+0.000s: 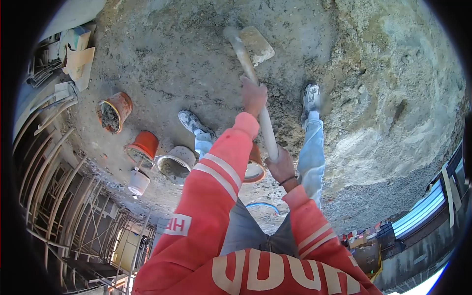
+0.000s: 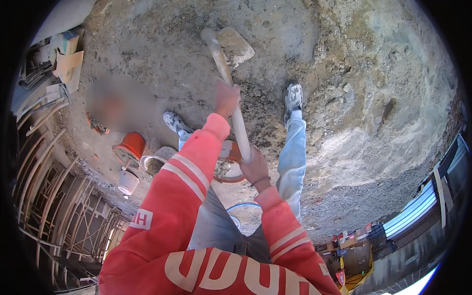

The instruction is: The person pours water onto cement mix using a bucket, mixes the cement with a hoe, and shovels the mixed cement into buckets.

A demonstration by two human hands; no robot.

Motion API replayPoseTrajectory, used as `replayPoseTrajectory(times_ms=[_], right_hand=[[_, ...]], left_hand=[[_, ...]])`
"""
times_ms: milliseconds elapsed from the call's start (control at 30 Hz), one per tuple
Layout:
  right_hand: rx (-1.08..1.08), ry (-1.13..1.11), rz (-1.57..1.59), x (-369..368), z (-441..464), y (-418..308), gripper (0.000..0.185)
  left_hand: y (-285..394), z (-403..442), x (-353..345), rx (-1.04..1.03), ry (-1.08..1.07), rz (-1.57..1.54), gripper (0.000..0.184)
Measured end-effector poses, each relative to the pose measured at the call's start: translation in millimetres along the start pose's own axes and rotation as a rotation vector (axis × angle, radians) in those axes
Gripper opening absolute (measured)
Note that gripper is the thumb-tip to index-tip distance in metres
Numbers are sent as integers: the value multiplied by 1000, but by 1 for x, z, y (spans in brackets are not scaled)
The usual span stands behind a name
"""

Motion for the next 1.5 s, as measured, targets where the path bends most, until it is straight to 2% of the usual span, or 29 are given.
replayPoseTrajectory(times_ms=[33, 100, 133, 200, 267, 333, 367, 433, 533, 600, 633, 667, 733, 767, 800, 867, 900, 1000, 1067, 1100, 1133, 1167, 1267, 1333, 1367, 1400, 1433, 1467, 1500], right_hand=[[-16, 36, 4, 6, -4, 1, 30], [-79, 30, -38, 8, -22, 21, 29], [-138, 22, -89, 8, -32, 37, 28], [-253, -6, -123, 6, -56, 66, 26], [-305, -25, -171, -4, -82, 87, 26], [-332, -40, -227, -17, -89, 97, 26], [-381, -48, -239, -25, -99, 103, 31], [-417, -36, -277, -40, -110, 114, 36], [-444, 57, -295, -51, -134, 143, 25], [-587, 32, -161, -54, -144, 174, 16], [-631, 15, -88, -46, -144, 133, 11], [-621, 17, -137, -44, -145, 123, 11], [-762, -58, -2, -52, -144, 113, 9], [-717, -65, -56, -53, -137, 111, 9], [-545, -157, -49, -64, -129, 111, 10], [-341, -274, -95, -88, -128, 79, 10], [-139, -304, -334, -103, -133, 46, 12], [-3, -405, -767, -167, -168, -41, 19], [97, -143, -1014, -199, -198, -119, 32], [189, -225, -1028, -222, -217, -149, 46], [205, -229, -1046, -231, -233, -175, 46], [234, -246, -1108, -240, -247, -199, 48], [331, -257, -1267, -238, -272, -261, 57], [618, -342, -1276, -250, -292, -322, 62], [625, -347, -1278, -244, -283, -337, 62], [634, -352, -1330, -237, -269, -351, 61], [647, -356, -1380, -228, -251, -363, 61], [780, -333, -1364, -221, -227, -375, 60], [691, -316, -1374, -224, -197, -395, 60]], left_hand=[[-5, -8, -3, 0, 2, 6, 47], [-13, -36, -19, 46, -62, -37, 63], [-28, -46, -26, -18, -25, 101, 66], [-73, -75, -40, -125, 67, 315, 57], [-78, -112, -26, -157, 124, 393, 47], [-96, -136, -22, 282, -71, 46, 54], [-116, -148, -20, 296, -62, 36, 54], [-153, -161, -39, 362, -210, 190, 64], [-182, -207, -67, 511, -318, 77, 57], [-196, -224, -80, 545, -359, -23, 50], [-201, -232, -90, 564, -407, -88, 43], [-203, -239, -90, 586, -424, -179, 42], [-200, -249, -80, 642, -416, -394, 40], [-197, -252, -70, 673, -399, -508, 39], [-192, -255, -56, 714, -374, -623, 39], [-183, -254, -20, 789, -316, -841, 37], [-179, -251, 1, 825, -286, -935, 36], [-172, -233, 81, 903, -210, -1172, 34], [-177, -205, 144, 913, -165, -1275, 33], [-182, -185, 175, 895, -154, -1337, 33], [-189, -164, 202, 874, -143, -1383, 32], [-198, -138, 220, 819, -189, -1470, 25], [-190, -73, 369, 561, 205, -1708, 21], [-174, -54, 468, 398, 388, -1784, 18], [-162, -54, 514, 291, 460, -1784, 16], [-142, -65, 548, 292, 467, -1783, 16], [-124, -78, 599, 201, 633, -1779, 14], [-109, -88, 643, 106, 800, -1765, 13], [-93, -91, 665, 103, 813, -1761, 13]])
Point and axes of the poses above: each hand's wrist, its own z-axis towards the middle knuckle, its own x-axis out of the back of the hand, y = z × x, the point moved 10 cm from there along z, towards the middle knuckle, and after that the axes turned 8 degrees about -x, right-handed, at the moved point
